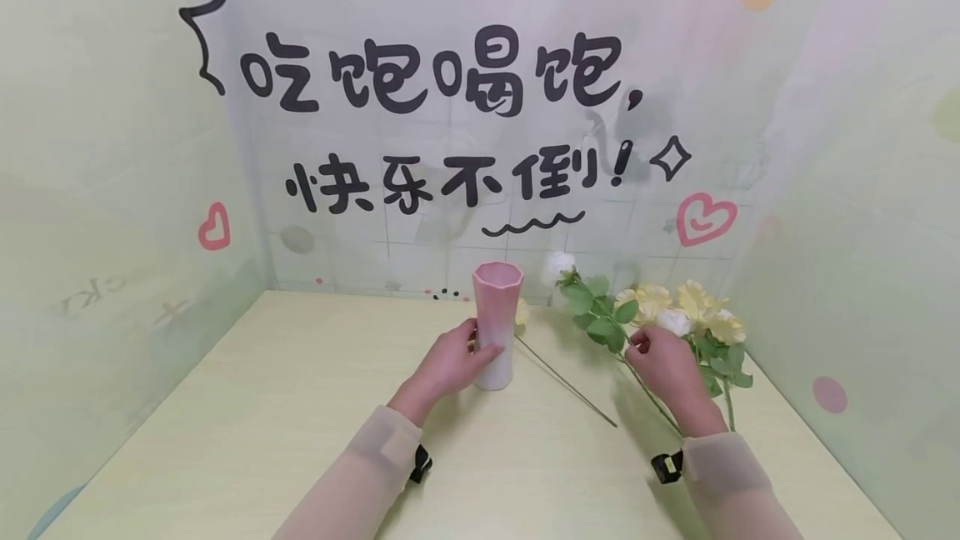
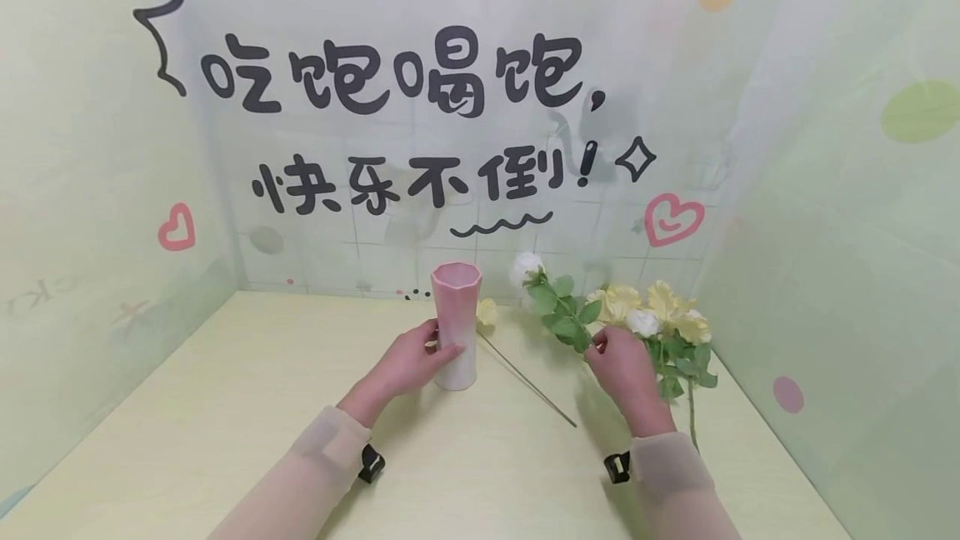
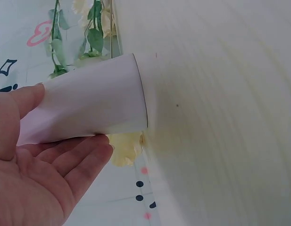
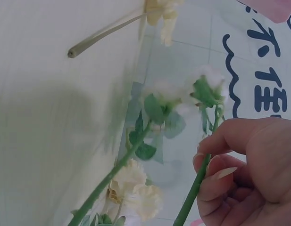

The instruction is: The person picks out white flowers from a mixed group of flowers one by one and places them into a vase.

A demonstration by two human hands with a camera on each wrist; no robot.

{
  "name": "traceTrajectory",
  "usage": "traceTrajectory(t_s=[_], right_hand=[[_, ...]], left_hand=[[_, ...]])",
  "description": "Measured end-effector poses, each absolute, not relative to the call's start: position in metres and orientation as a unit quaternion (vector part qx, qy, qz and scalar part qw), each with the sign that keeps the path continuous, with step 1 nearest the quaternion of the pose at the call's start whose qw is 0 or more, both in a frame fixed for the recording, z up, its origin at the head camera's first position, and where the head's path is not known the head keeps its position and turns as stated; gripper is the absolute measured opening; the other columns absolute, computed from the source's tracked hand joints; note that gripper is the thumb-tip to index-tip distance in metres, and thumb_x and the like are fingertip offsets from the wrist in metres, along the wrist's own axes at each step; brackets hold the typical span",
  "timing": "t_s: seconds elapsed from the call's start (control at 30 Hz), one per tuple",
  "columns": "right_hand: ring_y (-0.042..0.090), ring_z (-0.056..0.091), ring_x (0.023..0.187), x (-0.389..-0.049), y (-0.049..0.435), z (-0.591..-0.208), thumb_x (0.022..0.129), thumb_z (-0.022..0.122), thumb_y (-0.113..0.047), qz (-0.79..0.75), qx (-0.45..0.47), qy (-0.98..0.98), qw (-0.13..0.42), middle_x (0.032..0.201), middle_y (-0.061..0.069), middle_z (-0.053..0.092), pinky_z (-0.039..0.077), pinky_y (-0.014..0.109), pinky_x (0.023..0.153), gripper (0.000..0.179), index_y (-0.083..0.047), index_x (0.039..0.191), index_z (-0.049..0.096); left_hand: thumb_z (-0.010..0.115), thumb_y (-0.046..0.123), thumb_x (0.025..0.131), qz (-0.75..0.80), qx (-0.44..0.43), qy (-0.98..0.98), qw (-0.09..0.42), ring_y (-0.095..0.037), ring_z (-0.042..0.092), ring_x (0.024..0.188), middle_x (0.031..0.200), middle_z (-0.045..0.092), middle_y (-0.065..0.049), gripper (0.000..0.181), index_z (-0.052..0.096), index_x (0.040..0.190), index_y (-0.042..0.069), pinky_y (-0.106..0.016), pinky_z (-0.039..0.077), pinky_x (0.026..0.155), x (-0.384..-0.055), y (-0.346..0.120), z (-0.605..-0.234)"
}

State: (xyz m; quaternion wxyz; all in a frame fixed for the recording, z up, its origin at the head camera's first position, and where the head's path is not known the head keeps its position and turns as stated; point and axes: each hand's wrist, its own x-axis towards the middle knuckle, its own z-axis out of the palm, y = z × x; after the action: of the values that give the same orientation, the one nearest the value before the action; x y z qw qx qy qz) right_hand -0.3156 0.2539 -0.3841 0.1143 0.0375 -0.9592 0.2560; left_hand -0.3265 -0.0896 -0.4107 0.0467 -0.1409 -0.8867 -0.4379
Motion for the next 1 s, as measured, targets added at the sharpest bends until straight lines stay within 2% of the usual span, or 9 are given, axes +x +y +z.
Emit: traceTrajectory(t_s=[0.13, 0.4, 0.57, 0.8, 1.0], right_hand=[[0.029, 0.069, 0.086, -0.316, 0.255, -0.385, 0.102, 0.064, -0.013, 0.256, 0.039, -0.959, 0.118, 0.103, 0.018, 0.075, 0.060, 0.052, 0.079, 0.018, 0.001, 0.111, 0.070], [0.023, 0.061, 0.079, -0.314, 0.255, -0.385, 0.110, 0.053, -0.016, 0.247, 0.050, -0.962, 0.106, 0.102, 0.017, 0.075, 0.056, 0.045, 0.075, 0.029, 0.003, 0.125, 0.069], [0.026, 0.068, 0.085, -0.315, 0.256, -0.387, 0.109, 0.053, -0.016, 0.256, 0.044, -0.960, 0.104, 0.109, 0.019, 0.076, 0.059, 0.047, 0.077, 0.032, 0.004, 0.128, 0.070], [0.034, 0.073, 0.101, -0.315, 0.251, -0.387, 0.110, 0.055, -0.019, 0.268, 0.054, -0.954, 0.122, 0.116, 0.019, 0.077, 0.061, 0.055, 0.087, 0.033, 0.003, 0.129, 0.071], [0.028, 0.073, 0.096, -0.311, 0.244, -0.382, 0.111, 0.056, -0.020, 0.298, 0.067, -0.942, 0.136, 0.114, 0.016, 0.077, 0.061, 0.048, 0.083, 0.032, 0.000, 0.129, 0.073]], left_hand=[[0.071, 0.033, 0.107, -0.439, -0.138, -0.886, 0.044, -0.043, 0.068, 0.136, 0.149, 0.068, -0.025, 0.060, 0.056, 0.152, -0.003, -0.059, 0.058, 0.112, -0.326, -0.090, -0.410], [0.070, 0.034, 0.107, -0.439, -0.132, -0.888, 0.039, -0.043, 0.068, 0.137, 0.150, 0.067, -0.025, 0.060, 0.055, 0.153, -0.002, -0.059, 0.058, 0.113, -0.328, -0.089, -0.409], [0.070, 0.034, 0.108, -0.441, -0.130, -0.887, 0.036, -0.043, 0.067, 0.138, 0.150, 0.067, -0.024, 0.060, 0.055, 0.154, -0.002, -0.059, 0.057, 0.114, -0.327, -0.090, -0.409], [0.070, 0.034, 0.108, -0.447, -0.131, -0.884, 0.033, -0.043, 0.066, 0.139, 0.152, 0.066, -0.024, 0.061, 0.054, 0.155, -0.001, -0.060, 0.057, 0.115, -0.327, -0.090, -0.411], [0.070, 0.033, 0.107, -0.445, -0.135, -0.884, 0.036, -0.043, 0.068, 0.137, 0.150, 0.067, -0.025, 0.060, 0.055, 0.153, -0.002, -0.060, 0.058, 0.113, -0.327, -0.090, -0.409]])
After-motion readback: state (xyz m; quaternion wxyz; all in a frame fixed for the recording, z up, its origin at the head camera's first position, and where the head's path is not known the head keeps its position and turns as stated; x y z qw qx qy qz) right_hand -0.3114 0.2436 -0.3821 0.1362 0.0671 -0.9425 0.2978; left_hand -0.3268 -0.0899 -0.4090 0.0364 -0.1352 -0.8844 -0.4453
